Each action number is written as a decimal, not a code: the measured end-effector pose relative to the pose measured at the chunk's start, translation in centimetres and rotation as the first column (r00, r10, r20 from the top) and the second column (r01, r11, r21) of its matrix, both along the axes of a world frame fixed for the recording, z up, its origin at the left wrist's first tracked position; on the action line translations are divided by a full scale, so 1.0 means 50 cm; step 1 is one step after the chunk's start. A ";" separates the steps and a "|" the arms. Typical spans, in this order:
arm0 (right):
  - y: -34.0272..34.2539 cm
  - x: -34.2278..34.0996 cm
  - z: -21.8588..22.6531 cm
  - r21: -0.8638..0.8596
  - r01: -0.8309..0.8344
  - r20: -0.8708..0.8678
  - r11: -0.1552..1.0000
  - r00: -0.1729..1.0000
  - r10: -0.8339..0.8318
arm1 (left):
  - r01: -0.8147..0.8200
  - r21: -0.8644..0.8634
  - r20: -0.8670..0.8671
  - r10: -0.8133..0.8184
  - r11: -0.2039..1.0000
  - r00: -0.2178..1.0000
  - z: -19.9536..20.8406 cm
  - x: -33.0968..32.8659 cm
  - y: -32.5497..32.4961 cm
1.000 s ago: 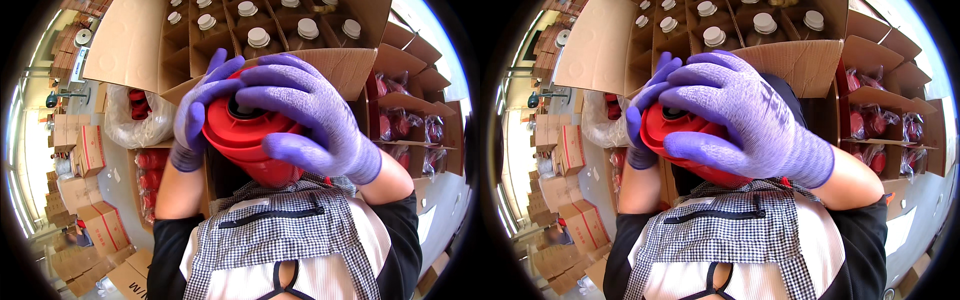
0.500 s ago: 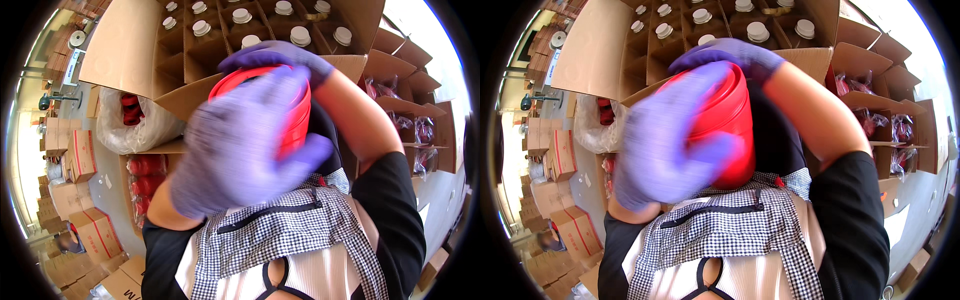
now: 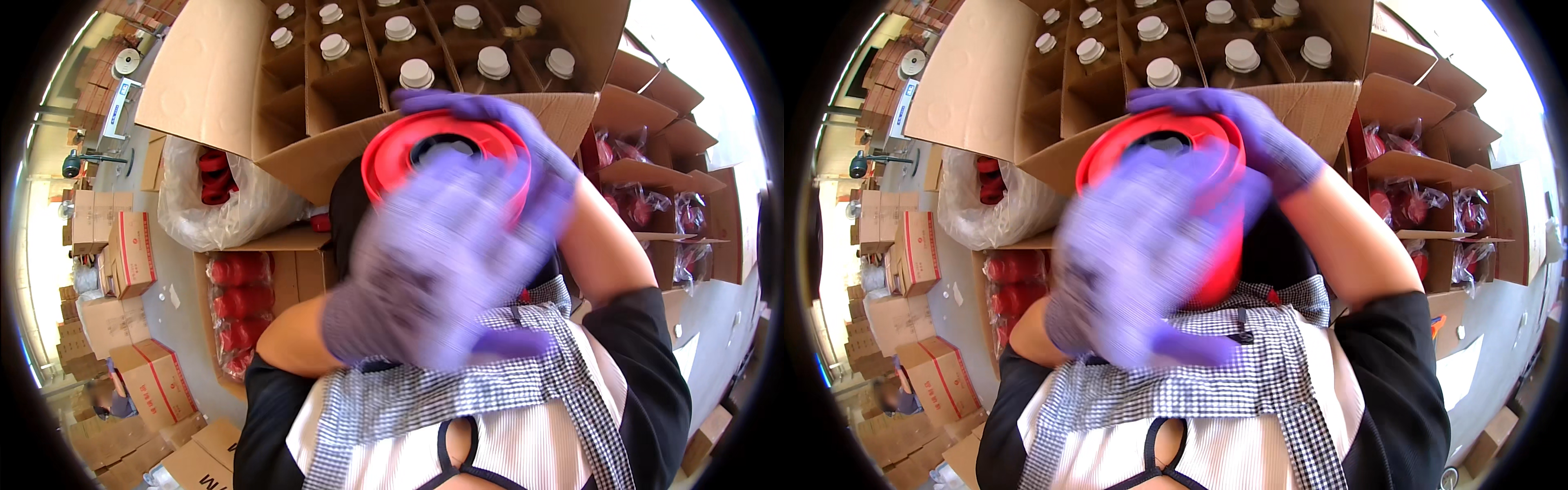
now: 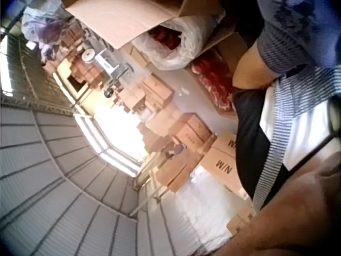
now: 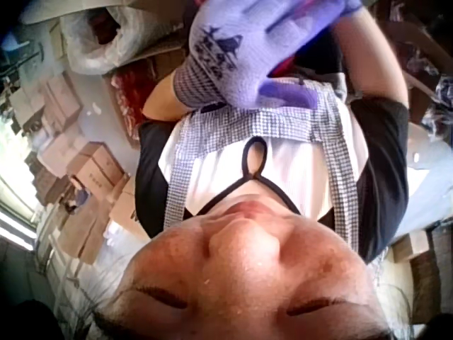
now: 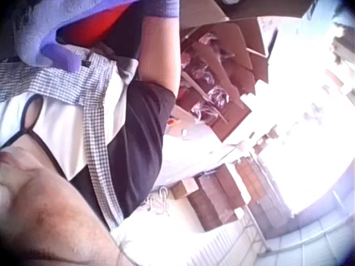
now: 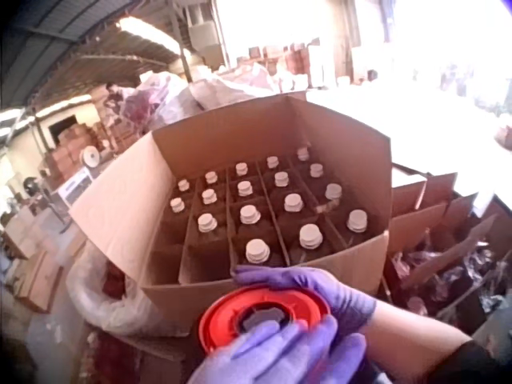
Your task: The person assembles red plastic containers by inserting white bottles, screwing on red lids, and inserting black rubber stoppers. They then place the assembled containers into plastic bags and pack them into cardboard boxes.
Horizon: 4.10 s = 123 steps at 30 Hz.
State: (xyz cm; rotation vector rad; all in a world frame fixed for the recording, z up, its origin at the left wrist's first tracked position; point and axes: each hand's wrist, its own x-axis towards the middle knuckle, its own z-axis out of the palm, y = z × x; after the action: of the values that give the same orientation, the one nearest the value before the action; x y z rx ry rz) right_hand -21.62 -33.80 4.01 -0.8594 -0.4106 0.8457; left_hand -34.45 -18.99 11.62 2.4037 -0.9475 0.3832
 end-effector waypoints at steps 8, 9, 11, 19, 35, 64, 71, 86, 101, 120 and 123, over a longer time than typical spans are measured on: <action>0.000 0.020 -0.011 -0.001 0.180 0.497 0.984 0.853 -0.156 | -0.206 0.014 0.182 0.200 0.978 0.963 -0.047 0.061 0.110; -0.023 0.016 0.005 -0.176 0.158 0.654 0.972 0.756 -0.005 | -0.292 -0.185 0.033 0.303 0.938 0.952 -0.086 0.070 0.165; -0.065 -0.011 0.041 -0.421 0.228 0.780 0.878 0.586 0.222 | -0.812 0.105 0.119 0.804 0.573 0.583 -0.212 0.057 0.252; -0.048 -0.134 0.157 -0.218 0.324 0.645 0.921 0.756 -0.114 | -0.569 -0.488 -0.408 0.403 0.662 0.819 -0.224 0.026 0.232; -0.021 0.041 0.227 -0.661 -0.043 0.729 0.749 0.198 0.655 | -0.319 -0.512 -0.487 0.037 0.798 0.873 -0.267 0.045 0.133; -0.280 -0.227 0.149 -0.278 0.412 0.958 0.868 0.052 0.282 | -0.632 -0.644 -0.756 -0.486 0.431 0.439 -0.258 -0.011 0.042; -0.248 -0.222 0.023 -0.222 0.410 0.950 0.885 0.295 0.102 | -0.710 -0.600 -0.785 -0.102 0.369 0.611 -0.339 -0.114 0.058; -0.128 0.399 -0.020 -0.349 0.921 0.394 0.172 -0.022 0.919 | -0.747 -0.570 -0.761 -0.564 0.342 0.322 -0.363 0.054 0.117; -0.202 -0.190 0.292 -0.350 0.341 0.647 0.872 -0.585 0.489 | -0.422 -0.601 -0.697 -0.704 0.679 -0.140 -0.397 0.119 0.012; -0.271 -0.225 0.275 -0.231 0.458 0.730 0.859 -0.502 0.464 | -0.560 -0.773 -0.621 -0.538 0.298 0.570 -0.337 -0.037 0.116; -0.265 -0.233 0.294 -0.273 0.448 0.604 0.851 -0.609 0.515 | -0.593 -0.757 -0.613 -0.610 0.273 0.502 -0.319 -0.039 0.072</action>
State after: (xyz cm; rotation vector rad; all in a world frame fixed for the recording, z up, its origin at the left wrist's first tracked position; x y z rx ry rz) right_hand -33.26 -47.07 18.69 -2.2268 -2.2223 -0.4170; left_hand -36.39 -15.41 -4.31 0.9674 -0.0165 -0.3042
